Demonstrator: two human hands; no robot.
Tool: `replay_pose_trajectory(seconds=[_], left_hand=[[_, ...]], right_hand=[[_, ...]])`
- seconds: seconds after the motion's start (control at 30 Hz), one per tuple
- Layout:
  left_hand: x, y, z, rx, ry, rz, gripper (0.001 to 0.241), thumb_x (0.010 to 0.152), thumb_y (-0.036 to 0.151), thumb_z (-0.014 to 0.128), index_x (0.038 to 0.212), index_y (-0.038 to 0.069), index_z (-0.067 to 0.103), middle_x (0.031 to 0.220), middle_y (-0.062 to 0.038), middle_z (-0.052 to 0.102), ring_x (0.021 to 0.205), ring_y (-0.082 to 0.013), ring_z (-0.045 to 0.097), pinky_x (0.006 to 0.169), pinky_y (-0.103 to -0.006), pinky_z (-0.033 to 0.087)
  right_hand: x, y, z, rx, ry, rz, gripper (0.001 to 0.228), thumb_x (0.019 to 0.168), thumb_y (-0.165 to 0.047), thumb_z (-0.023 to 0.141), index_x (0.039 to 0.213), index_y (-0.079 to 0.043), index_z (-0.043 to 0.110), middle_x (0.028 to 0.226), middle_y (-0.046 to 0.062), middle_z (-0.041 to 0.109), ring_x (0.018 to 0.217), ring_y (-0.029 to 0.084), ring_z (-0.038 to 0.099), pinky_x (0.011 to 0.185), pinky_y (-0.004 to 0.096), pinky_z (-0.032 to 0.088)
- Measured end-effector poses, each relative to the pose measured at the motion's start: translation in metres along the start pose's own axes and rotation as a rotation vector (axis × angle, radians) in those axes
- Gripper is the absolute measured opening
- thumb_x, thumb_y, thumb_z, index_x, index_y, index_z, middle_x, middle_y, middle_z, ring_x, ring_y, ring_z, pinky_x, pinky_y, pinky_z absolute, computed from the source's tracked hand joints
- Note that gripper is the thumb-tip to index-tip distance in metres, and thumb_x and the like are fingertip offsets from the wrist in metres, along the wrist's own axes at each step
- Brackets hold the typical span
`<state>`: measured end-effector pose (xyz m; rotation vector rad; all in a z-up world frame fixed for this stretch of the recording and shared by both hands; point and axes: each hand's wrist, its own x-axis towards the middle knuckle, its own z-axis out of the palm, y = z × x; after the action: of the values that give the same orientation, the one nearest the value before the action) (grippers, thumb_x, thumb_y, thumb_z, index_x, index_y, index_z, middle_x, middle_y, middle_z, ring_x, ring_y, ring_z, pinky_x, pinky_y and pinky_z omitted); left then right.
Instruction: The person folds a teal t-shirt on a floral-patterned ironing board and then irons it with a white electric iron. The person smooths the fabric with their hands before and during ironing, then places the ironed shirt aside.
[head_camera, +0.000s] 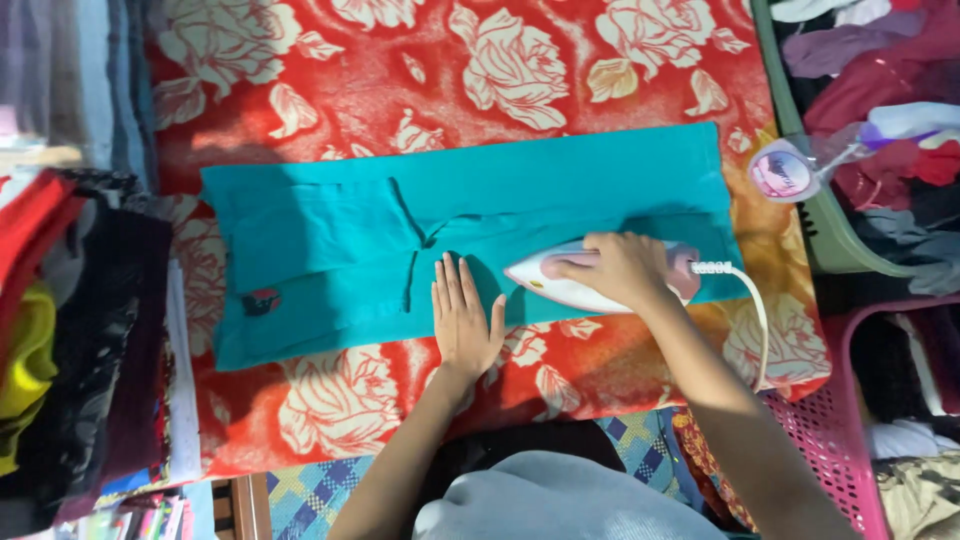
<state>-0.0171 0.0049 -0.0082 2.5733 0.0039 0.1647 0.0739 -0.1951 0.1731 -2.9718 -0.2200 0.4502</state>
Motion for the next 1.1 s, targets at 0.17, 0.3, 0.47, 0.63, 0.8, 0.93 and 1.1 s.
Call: replay_pose_trajectory(seconds=[0.17, 0.3, 0.47, 0.63, 0.8, 0.93, 1.1], left_hand=[[0.015, -0.03, -0.034, -0.04, 0.103, 0.015, 0.07, 0.104, 0.04, 0.046, 0.157, -0.003, 0.032, 0.165, -0.027, 0.027, 0.154, -0.0456, 0.026, 0.121, -0.0596, 0.024], [0.036, -0.065, -0.046, -0.002, 0.234, -0.046, 0.06, 0.106, 0.03, 0.047, 0.156, -0.001, 0.038, 0.165, -0.022, 0.033, 0.153, -0.0418, 0.03, 0.121, -0.0602, 0.023], [0.072, -0.104, -0.034, 0.028, 0.272, -0.092, 0.058, 0.101, 0.018, 0.052, 0.156, 0.004, 0.042, 0.166, -0.017, 0.036, 0.154, -0.0375, 0.03, 0.122, -0.0606, 0.021], [0.107, -0.13, -0.04, 0.135, 0.236, -0.152, 0.06, 0.098, 0.019, 0.056, 0.156, 0.008, 0.046, 0.165, -0.011, 0.041, 0.155, -0.0329, 0.03, 0.122, -0.0609, 0.02], [0.106, -0.129, -0.054, 0.191, 0.027, -0.208, 0.074, 0.106, 0.058, 0.033, 0.165, 0.015, 0.027, 0.173, -0.007, 0.02, 0.16, -0.0328, 0.013, 0.126, -0.0608, 0.007], [0.108, -0.127, -0.057, 0.223, 0.048, -0.199, 0.073, 0.106, 0.057, 0.034, 0.164, 0.014, 0.029, 0.172, -0.008, 0.024, 0.159, -0.0331, 0.017, 0.125, -0.0607, 0.012], [0.108, -0.124, -0.058, 0.233, 0.032, -0.207, 0.072, 0.104, 0.054, 0.036, 0.165, 0.015, 0.03, 0.172, -0.007, 0.024, 0.159, -0.0312, 0.017, 0.125, -0.0597, 0.013]], right_hand=[[0.015, -0.051, 0.018, 0.017, 0.043, -0.048, 0.057, 0.089, -0.072, 0.056, 0.113, -0.023, 0.072, 0.094, 0.014, 0.078, 0.093, 0.04, 0.075, 0.08, 0.053, 0.057], [0.024, -0.083, 0.041, -0.012, 0.191, -0.138, 0.052, 0.093, -0.065, 0.059, 0.122, -0.023, 0.072, 0.089, 0.013, 0.077, 0.086, 0.038, 0.076, 0.073, 0.053, 0.058], [0.003, -0.065, 0.054, 0.093, 0.065, -0.307, 0.05, 0.076, -0.064, 0.075, 0.112, -0.029, 0.08, 0.093, 0.009, 0.08, 0.089, 0.034, 0.077, 0.074, 0.047, 0.059], [0.017, -0.016, -0.001, 0.353, -0.025, -0.155, 0.052, 0.066, -0.058, 0.083, 0.11, -0.029, 0.082, 0.103, 0.002, 0.081, 0.103, 0.034, 0.073, 0.084, 0.045, 0.058], [0.112, 0.06, -0.023, 0.222, 0.296, -0.085, 0.047, 0.081, -0.064, 0.083, 0.112, -0.029, 0.081, 0.092, 0.002, 0.077, 0.089, 0.032, 0.073, 0.074, 0.038, 0.054], [0.159, 0.065, -0.006, -0.128, 0.349, -0.092, 0.054, 0.088, -0.084, 0.067, 0.106, -0.036, 0.082, 0.081, 0.005, 0.077, 0.079, 0.035, 0.075, 0.066, 0.045, 0.057], [0.137, 0.076, 0.012, -0.178, 0.149, -0.341, 0.033, 0.085, -0.074, 0.065, 0.096, -0.046, 0.08, 0.081, -0.007, 0.077, 0.079, 0.028, 0.075, 0.068, 0.038, 0.059]])
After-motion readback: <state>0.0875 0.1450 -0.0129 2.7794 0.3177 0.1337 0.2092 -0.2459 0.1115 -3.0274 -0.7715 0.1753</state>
